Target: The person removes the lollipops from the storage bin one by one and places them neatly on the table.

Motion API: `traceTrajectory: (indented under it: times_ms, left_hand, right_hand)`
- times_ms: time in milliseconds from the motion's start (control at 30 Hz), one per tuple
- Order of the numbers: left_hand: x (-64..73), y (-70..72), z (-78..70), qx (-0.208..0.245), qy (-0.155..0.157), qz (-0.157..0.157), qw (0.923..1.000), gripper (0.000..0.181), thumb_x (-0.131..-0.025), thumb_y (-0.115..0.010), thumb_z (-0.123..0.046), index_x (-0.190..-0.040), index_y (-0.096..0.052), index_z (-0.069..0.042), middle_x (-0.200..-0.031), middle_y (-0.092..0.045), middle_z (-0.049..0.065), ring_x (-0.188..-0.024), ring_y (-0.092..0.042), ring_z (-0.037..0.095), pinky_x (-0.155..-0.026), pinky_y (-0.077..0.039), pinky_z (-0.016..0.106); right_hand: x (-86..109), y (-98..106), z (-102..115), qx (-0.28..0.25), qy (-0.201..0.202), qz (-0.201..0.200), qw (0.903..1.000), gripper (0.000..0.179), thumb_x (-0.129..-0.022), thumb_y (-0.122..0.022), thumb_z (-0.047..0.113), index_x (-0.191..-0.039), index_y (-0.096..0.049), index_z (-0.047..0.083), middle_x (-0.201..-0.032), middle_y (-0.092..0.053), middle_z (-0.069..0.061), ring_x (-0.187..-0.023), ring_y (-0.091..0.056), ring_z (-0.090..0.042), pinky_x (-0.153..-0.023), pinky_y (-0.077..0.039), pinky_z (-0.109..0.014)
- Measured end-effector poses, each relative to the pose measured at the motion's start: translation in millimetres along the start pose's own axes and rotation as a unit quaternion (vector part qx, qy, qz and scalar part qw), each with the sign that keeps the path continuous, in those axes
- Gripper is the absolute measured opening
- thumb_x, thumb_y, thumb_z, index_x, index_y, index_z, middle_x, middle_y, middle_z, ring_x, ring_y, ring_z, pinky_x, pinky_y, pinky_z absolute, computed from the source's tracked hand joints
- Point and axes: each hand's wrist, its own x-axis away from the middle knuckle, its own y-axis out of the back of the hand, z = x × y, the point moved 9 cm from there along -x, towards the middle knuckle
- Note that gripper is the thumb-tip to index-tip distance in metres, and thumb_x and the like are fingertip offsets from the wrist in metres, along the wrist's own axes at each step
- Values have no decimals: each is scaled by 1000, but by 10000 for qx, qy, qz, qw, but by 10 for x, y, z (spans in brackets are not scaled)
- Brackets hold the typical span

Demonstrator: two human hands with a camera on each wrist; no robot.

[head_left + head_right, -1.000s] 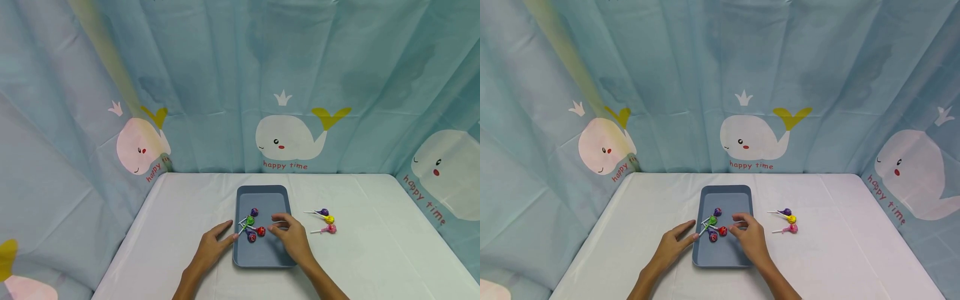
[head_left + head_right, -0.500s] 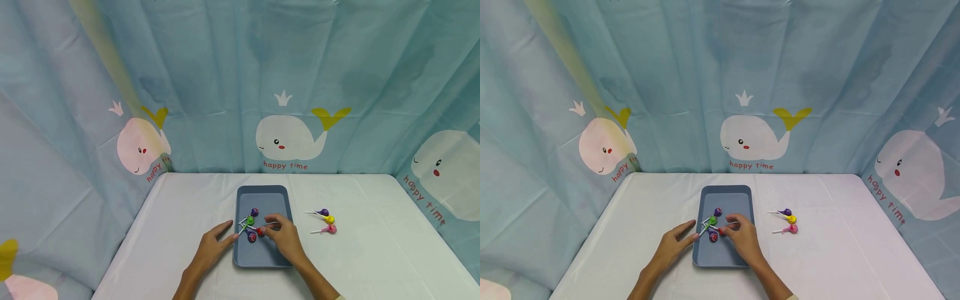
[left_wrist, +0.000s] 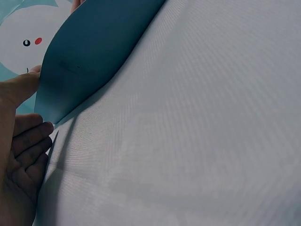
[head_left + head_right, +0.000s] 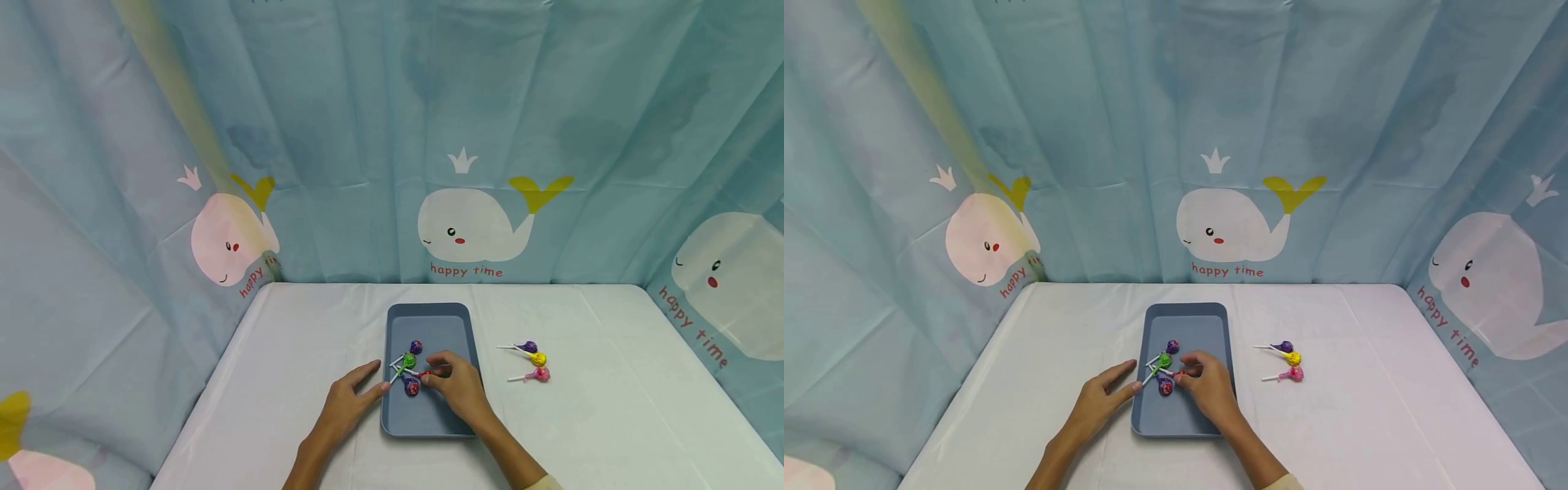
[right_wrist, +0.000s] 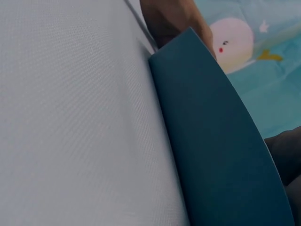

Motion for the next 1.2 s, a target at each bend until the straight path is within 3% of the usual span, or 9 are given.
traceTrajectory:
  times_ms: [600, 967, 1200]
  left_hand:
    - [-11, -4, -8, -13, 3, -1, 10000, 67, -93, -78, -56, -148, -64, -20, -152, -62, 4, -149, -49, 36, -125, -37, 59]
    - [-2, -14, 1, -4, 25, 1, 10000, 67, -94, -78, -54, -149, -63, -19, -154, -61, 3, -151, -47, 34, -126, -36, 58]
    - [-5, -22, 18, 70, 60, 41, 9999, 67, -94, -77, -54, -150, -63, -20, -155, -60, 3, -152, -45, 35, -127, -34, 58]
  right_hand:
    - [-46, -66, 3, 298, 259, 182, 9991, 28, -83, -89, 3, -109, -77, 3, -88, -71, -1, -80, -63, -13, -70, -54, -22]
    - [-4, 63, 40, 27, 171, 156, 9997, 26, -88, -84, 1, -112, -77, 5, -100, -73, -4, -70, -66, -11, -57, -56, -24]
    - [37, 146, 47, -124, -107, 136, 9998, 18, -91, -82, 4, -109, -79, 9, -108, -72, -5, -75, -71, -17, -60, -57, -26]
